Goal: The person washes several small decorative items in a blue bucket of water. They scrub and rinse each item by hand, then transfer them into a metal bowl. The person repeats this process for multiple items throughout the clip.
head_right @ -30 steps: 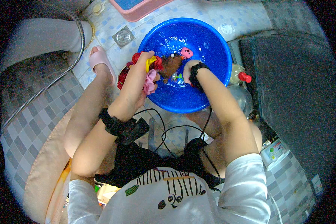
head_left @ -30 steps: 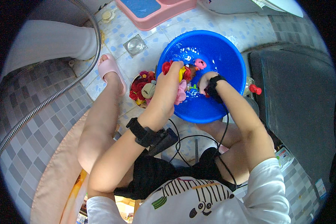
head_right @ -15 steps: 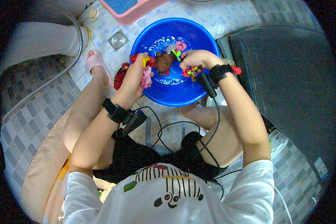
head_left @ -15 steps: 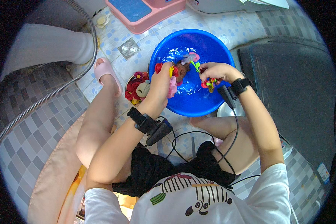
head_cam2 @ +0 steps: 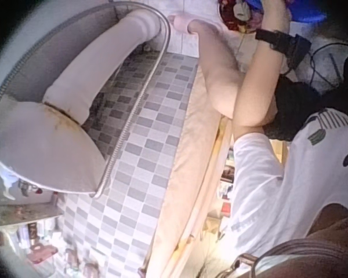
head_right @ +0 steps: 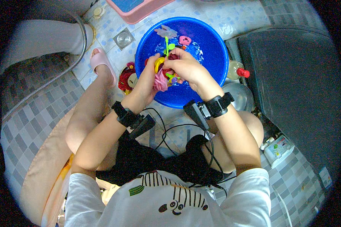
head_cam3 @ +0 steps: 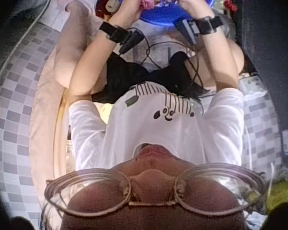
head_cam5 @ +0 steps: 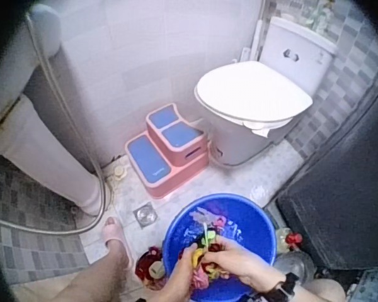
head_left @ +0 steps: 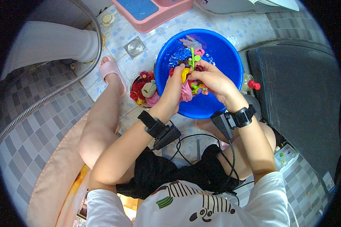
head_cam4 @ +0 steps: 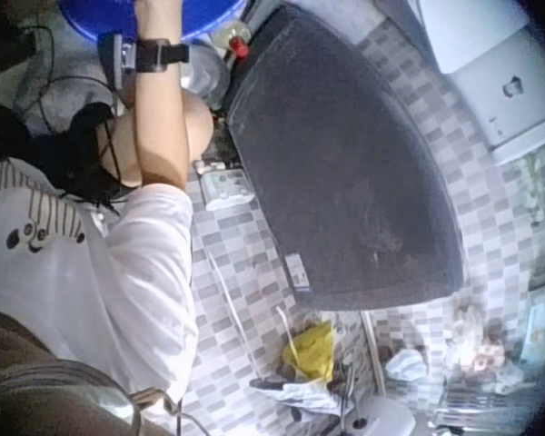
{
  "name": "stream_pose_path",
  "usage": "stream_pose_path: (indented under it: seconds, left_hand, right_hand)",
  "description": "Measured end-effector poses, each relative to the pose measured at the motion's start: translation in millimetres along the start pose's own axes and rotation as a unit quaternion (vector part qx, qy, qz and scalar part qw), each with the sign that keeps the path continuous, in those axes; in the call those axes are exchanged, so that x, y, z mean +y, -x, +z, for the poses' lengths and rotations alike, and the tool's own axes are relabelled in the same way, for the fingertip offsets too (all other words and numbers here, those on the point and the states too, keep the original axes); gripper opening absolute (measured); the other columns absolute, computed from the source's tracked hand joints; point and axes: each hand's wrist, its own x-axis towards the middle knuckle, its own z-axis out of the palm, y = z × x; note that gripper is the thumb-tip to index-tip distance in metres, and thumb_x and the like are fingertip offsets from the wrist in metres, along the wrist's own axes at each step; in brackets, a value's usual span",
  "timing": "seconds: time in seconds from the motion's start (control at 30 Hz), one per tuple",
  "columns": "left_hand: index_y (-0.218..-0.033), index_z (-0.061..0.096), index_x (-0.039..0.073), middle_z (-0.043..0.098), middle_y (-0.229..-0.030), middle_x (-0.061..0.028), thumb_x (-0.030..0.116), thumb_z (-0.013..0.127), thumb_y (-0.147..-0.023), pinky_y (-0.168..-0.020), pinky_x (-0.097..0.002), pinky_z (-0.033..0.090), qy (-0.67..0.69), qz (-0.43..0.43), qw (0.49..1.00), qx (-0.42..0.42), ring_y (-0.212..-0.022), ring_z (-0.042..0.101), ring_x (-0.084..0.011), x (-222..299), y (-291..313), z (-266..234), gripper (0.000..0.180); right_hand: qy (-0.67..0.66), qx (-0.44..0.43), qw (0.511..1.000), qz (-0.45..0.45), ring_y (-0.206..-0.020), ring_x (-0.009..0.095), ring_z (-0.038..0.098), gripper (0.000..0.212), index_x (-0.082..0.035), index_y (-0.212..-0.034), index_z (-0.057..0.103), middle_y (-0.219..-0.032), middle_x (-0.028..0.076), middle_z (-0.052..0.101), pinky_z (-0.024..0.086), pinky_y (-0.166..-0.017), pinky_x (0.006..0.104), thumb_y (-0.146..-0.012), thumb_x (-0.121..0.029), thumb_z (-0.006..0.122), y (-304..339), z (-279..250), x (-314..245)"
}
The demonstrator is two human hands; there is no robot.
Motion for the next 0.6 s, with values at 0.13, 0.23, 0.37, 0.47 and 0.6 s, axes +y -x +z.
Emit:
stream_pose_path:
  seconds: [0.13,0.23,0.37,0.47,0.6]
  left_hand:
    - [-0.107,0.060,0.013,0.064,-0.090,-0.0013,0.053,0.042,-0.099,-0.068,-0.0273,0.046,-0.024,0.061,0.997,0.028,-0.074,0.060,-0.0120,1.4,-9.1,-2.7,0.045]
    - [-0.113,0.058,0.007,0.063,-0.099,-0.0064,0.044,0.049,-0.099,-0.079,-0.0295,0.047,0.012,0.049,0.998,0.046,-0.086,0.060,-0.0150,-1.7,-14.8,-2.5,0.041]
    - [-0.118,0.051,0.002,0.064,-0.105,-0.0157,0.049,0.047,-0.098,-0.084,-0.0356,0.047,-0.161,0.089,0.975,0.126,-0.094,0.063,-0.0264,-10.4,-15.6,5.8,0.052]
    - [-0.120,0.046,0.001,0.064,-0.107,-0.0266,0.054,0.045,-0.098,-0.087,-0.0435,0.047,-0.218,0.108,0.962,0.122,-0.101,0.063,-0.0407,-16.8,-10.7,12.7,0.058]
    - [-0.118,0.045,0.003,0.064,-0.105,-0.0303,0.052,0.043,-0.099,-0.084,-0.0479,0.048,-0.270,0.131,0.943,0.142,-0.098,0.063,-0.0458,-20.1,-6.4,21.1,0.052]
  right_hand:
    - [-0.060,0.053,0.996,-0.025,-0.062,0.009,0.052,0.019,-0.010,-0.102,0.056,-0.081,0.002,0.059,0.037,-0.045,0.0244,-0.088,-0.021,0.063,-0.2,15.7,2.9]
    - [-0.100,0.083,0.991,-0.016,-0.063,0.008,0.052,0.022,-0.010,-0.103,0.056,-0.082,0.002,0.059,0.036,-0.043,0.0244,-0.091,-0.029,0.059,-0.7,23.1,5.2]
    - [-0.252,0.080,0.962,-0.063,-0.081,0.013,0.054,0.032,-0.007,-0.112,0.054,-0.093,0.002,0.059,0.045,-0.072,0.0285,-0.101,-0.036,0.046,-7.2,28.2,16.3]
    - [-0.217,0.148,0.958,-0.118,-0.091,0.015,0.053,0.033,-0.005,-0.111,0.056,-0.096,0.005,0.058,0.041,-0.084,0.0301,-0.105,-0.033,0.039,-11.8,34.6,33.2]
    - [-0.165,0.222,0.947,-0.164,-0.087,0.019,0.055,0.034,-0.004,-0.106,0.056,-0.094,0.010,0.059,0.042,-0.082,0.0344,-0.105,-0.032,0.038,-18.1,40.7,50.1]
